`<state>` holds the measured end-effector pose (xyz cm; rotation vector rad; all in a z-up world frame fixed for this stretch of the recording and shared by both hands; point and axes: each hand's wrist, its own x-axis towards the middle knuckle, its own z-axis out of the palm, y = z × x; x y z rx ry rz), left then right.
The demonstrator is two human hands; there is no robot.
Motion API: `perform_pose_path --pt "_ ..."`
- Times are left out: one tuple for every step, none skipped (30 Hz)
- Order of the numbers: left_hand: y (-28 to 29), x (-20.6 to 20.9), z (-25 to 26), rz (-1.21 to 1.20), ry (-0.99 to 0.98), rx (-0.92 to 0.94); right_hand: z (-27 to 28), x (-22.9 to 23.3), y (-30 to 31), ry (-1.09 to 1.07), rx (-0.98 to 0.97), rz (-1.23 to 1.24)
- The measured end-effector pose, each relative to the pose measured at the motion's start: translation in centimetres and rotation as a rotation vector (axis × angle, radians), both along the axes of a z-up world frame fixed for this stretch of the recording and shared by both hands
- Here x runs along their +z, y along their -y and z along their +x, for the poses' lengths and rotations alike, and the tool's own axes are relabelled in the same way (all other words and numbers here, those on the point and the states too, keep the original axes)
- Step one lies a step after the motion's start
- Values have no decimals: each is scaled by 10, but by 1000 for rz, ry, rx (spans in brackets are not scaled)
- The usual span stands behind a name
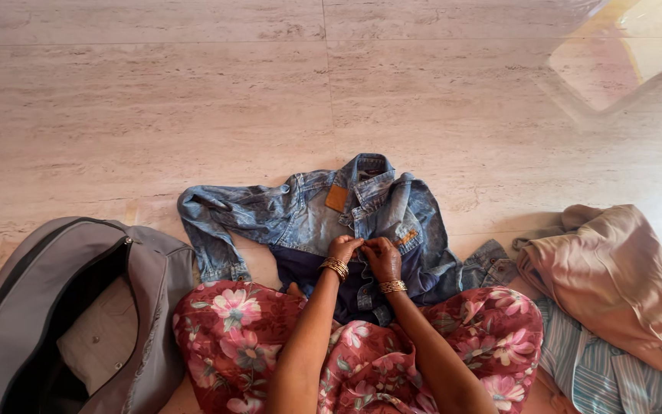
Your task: The person buttons a two-tone denim shirt and then folds it on the floor.
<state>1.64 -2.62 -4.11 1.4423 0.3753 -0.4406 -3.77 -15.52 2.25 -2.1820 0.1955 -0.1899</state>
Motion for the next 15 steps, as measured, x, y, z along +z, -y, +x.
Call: perform_pose_path --pt "-1 1 -1 76 4 -19 -1 1 0 -1 8 10" --pt "0 1 -3 151 10 -41 -2 2 1 1 12 17" --pt "1 1 -5 225 15 -63 -3 1 1 2 17 25" --pt "5 3 -6 375 67 -66 -3 0 1 3 12 20" --pt "9 4 -7 524 120 -68 -2 -3 0 3 7 15" --pt "11 5 -10 673 172 -74 -3 -8 1 2 -1 10" --pt "11 4 -12 664 177 -64 -4 -13 1 -24 -14 84" --pt "13 4 -12 651 182 -51 -2 -19 4 -48 -24 155" --pt "15 5 -12 638 188 -38 1 -25 6 -73 -35 226" --pt "13 5 -10 528 168 -43 6 -31 8 -88 10 353" --pt "9 6 -7 419 147 -47 14 -31 11 -103 56 481" --pt "5 8 -5 313 128 -50 16 -32 14 -117 103 612" --pt "5 10 -10 384 169 -68 13 -32 20 -162 115 605" --pt "6 13 -9 457 223 -81 20 -29 25 -194 133 597" --pt "6 16 -9 530 277 -94 28 -25 28 -227 151 588"
